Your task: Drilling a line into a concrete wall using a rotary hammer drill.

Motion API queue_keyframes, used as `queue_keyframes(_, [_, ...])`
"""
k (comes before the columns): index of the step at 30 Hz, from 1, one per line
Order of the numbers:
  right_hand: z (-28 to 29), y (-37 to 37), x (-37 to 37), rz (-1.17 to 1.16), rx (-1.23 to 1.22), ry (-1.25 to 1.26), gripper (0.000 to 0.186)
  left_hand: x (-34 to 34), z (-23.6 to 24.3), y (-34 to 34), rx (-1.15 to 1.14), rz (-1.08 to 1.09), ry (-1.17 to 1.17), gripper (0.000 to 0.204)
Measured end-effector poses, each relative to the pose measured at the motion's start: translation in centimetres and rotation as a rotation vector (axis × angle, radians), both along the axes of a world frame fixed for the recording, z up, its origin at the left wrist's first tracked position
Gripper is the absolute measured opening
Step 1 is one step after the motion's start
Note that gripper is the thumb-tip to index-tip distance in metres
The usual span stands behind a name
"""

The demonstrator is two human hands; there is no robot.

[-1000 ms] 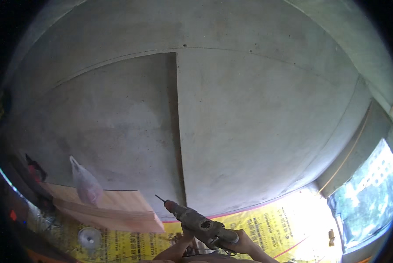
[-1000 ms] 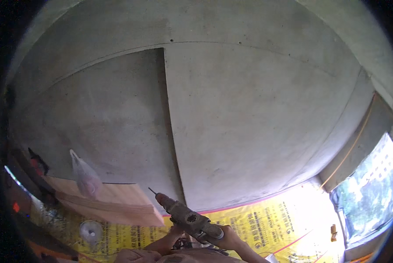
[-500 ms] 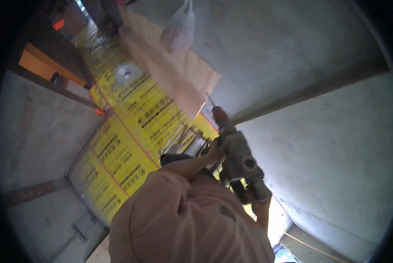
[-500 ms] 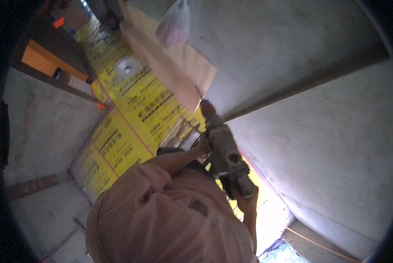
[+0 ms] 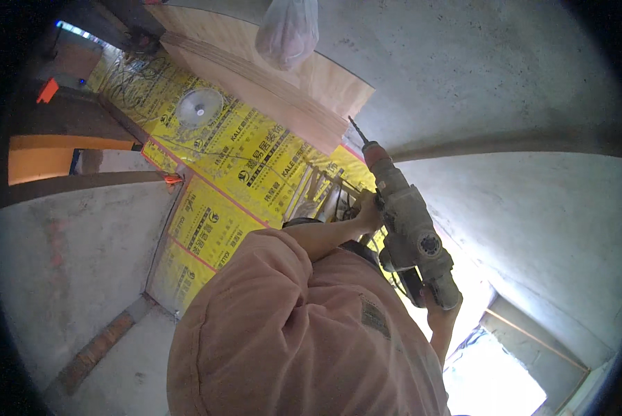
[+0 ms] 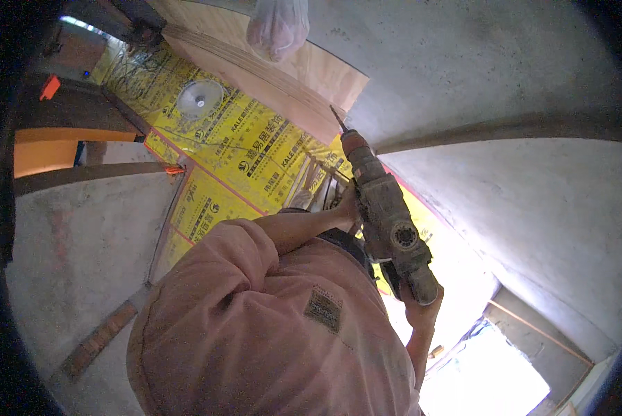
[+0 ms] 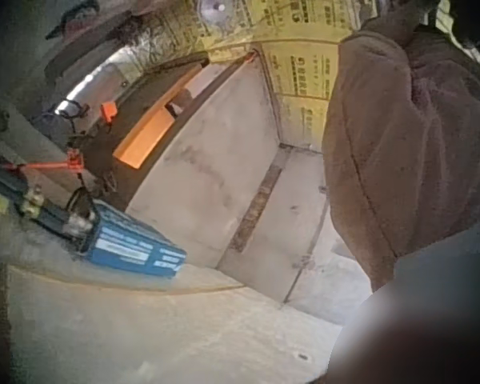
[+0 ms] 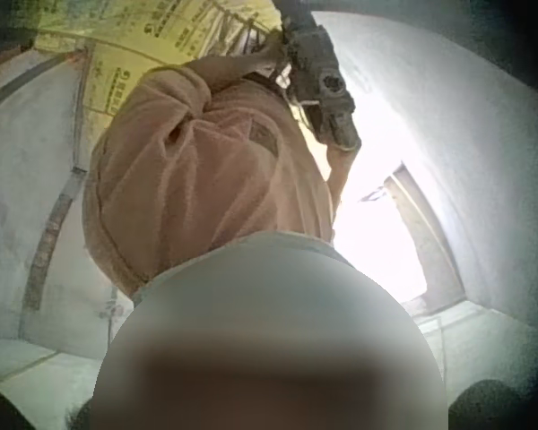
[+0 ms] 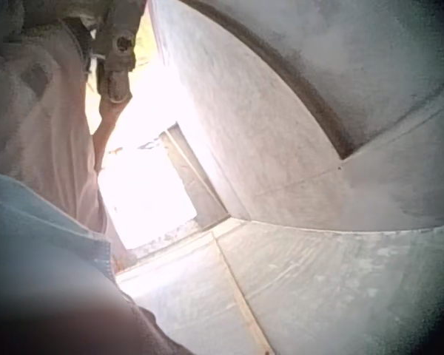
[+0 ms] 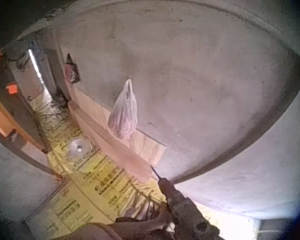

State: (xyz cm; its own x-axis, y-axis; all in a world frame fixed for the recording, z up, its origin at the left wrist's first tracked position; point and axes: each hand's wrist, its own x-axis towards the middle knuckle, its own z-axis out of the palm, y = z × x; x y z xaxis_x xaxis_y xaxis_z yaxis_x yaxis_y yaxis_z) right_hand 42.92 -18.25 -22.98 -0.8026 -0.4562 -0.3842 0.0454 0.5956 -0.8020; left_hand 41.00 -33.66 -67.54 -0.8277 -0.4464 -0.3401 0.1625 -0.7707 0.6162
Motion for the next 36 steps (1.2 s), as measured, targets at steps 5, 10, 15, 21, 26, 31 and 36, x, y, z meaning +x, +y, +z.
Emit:
queue_keyframes(5, [-3.0, -0.1, 0.5, -0.092, -0.058, -0.053, 0.02, 1.9, 4.3, -2.5, 0.404, -0.267, -0.008, 0.036])
queue_keyframes(10, [-5.3, 1.8, -1.0, -0.02, 0.003, -0.115, 0.02, 6.2, -2.3, -1.4, 0.146, -0.306, -0.09, 0.042])
queue_keyframes(15, [-6.5, 6.1, -1.7, -0.052, -0.052, -0.176, 0.023, 4.7, 2.9, -0.5, -0.413, -0.251, -0.085, 0.041])
queue_keyframes(21, [-2.9, 5.5, -4.5, 0.123, -0.022, -0.023, 0.027, 1.6, 12.7, -2.7, 0.779, -0.131, 0.525, 0.043])
queue_keyframes(26, [-6.3, 1.8, -4.1, 0.173, -0.087, -0.037, 0.027, 1.8, 11.8, -7.1, 0.492, -0.105, 0.515, 0.045])
queue_keyframes(31, [-7.1, -4.8, -1.1, 0.114, -0.12, -0.057, 0.027, 3.9, 8.0, -13.6, -0.315, -0.117, 0.062, 0.048])
queue_keyframes(36, [-7.1, -12.6, 3.3, 0.098, -0.076, 0.015, 0.025, 8.5, 5.6, -19.6, -0.311, -0.09, 0.138, 0.026])
